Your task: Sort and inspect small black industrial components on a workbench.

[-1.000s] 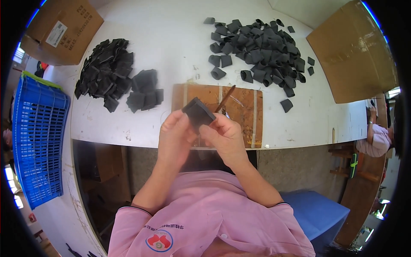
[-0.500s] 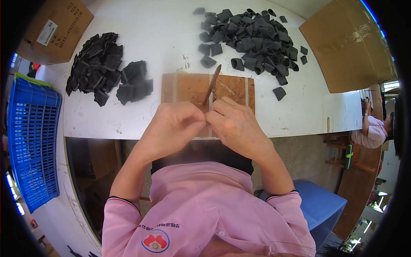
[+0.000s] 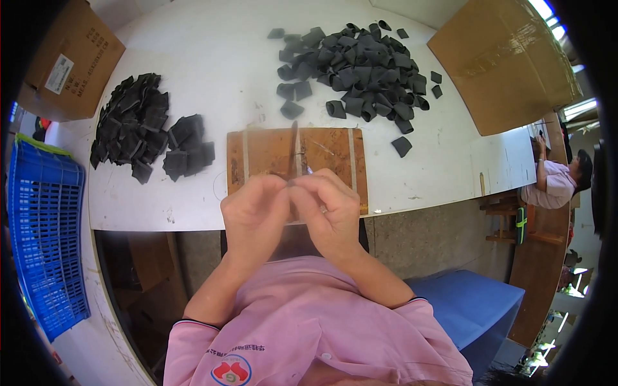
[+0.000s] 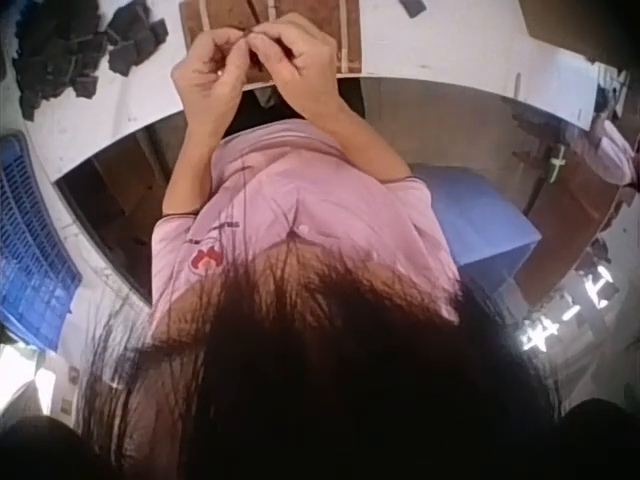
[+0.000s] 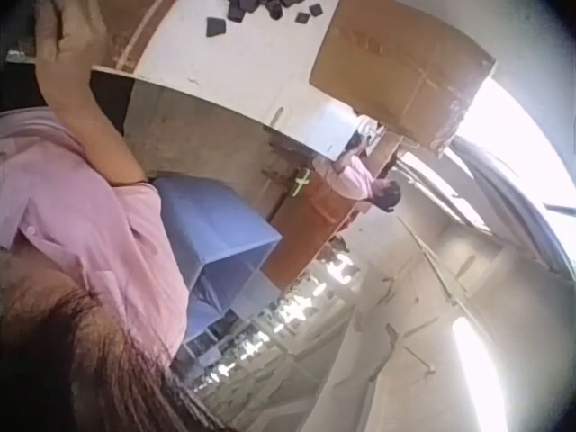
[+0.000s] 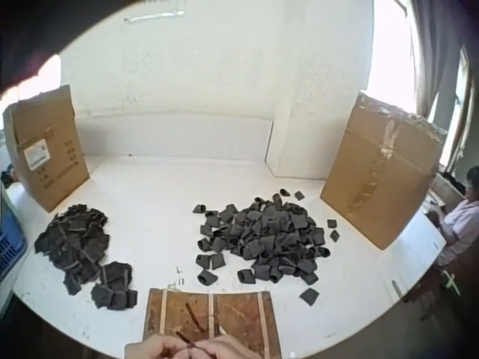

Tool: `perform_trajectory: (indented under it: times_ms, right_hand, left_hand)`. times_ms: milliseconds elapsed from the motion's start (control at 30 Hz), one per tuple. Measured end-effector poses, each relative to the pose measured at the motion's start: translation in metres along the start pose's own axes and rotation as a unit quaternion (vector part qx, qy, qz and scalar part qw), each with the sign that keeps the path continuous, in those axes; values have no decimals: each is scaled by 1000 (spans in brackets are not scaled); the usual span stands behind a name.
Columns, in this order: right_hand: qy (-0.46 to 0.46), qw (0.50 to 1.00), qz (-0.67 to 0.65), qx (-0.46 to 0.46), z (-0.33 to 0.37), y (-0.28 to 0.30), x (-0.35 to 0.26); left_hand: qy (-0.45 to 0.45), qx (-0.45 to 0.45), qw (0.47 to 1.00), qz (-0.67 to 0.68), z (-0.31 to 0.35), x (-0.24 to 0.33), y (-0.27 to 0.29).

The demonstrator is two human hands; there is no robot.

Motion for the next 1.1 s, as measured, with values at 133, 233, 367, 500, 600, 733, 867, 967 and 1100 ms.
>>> perform_trajectory:
  times_ms: [133, 233, 367, 500, 600, 733, 867, 967, 1100]
  right_hand:
    - [59, 989, 133, 32, -7, -5, 3]
    - [80, 964, 249, 48, -10, -10, 13]
    - [-117, 990, -70, 38, -13, 6, 22]
    - [-289, 808, -508, -72, -8, 8, 31]
    - [-300, 725, -611, -108, -16, 5, 20]
    - [-261, 873, -382, -155, -42, 23, -6]
    - [-155, 920, -317, -170, -80, 28, -21]
    - [-214, 856, -413, -226, -75, 17, 17]
    - [-201, 870, -402, -202, -66, 22, 13]
  left_hand:
    - [-200, 121, 926, -297, -3, -12, -11]
    - [4, 146, 989, 19, -10, -10, -13]
    - [136, -78, 871, 466, -16, 8, -2]
    - [7, 64, 995, 80, -13, 8, -9]
    - [-127, 137, 980, -64, -12, -5, -15]
    - [102, -147, 749, 638, -38, 11, 10]
    - [104, -167, 709, 677, -51, 44, 11]
    - [118, -111, 814, 558, -53, 18, 14]
    - [26, -29, 944, 328, -49, 24, 6]
Point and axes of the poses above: each hand's wrist, its own z-axis away from the middle knuckle, its own y-axis out of the back of the hand, x = y × z, the point moved 1 cm from there along -z, towards the middle knuckle, and after that the axes turned 7 degrees about -x, right-handed, at the moved point
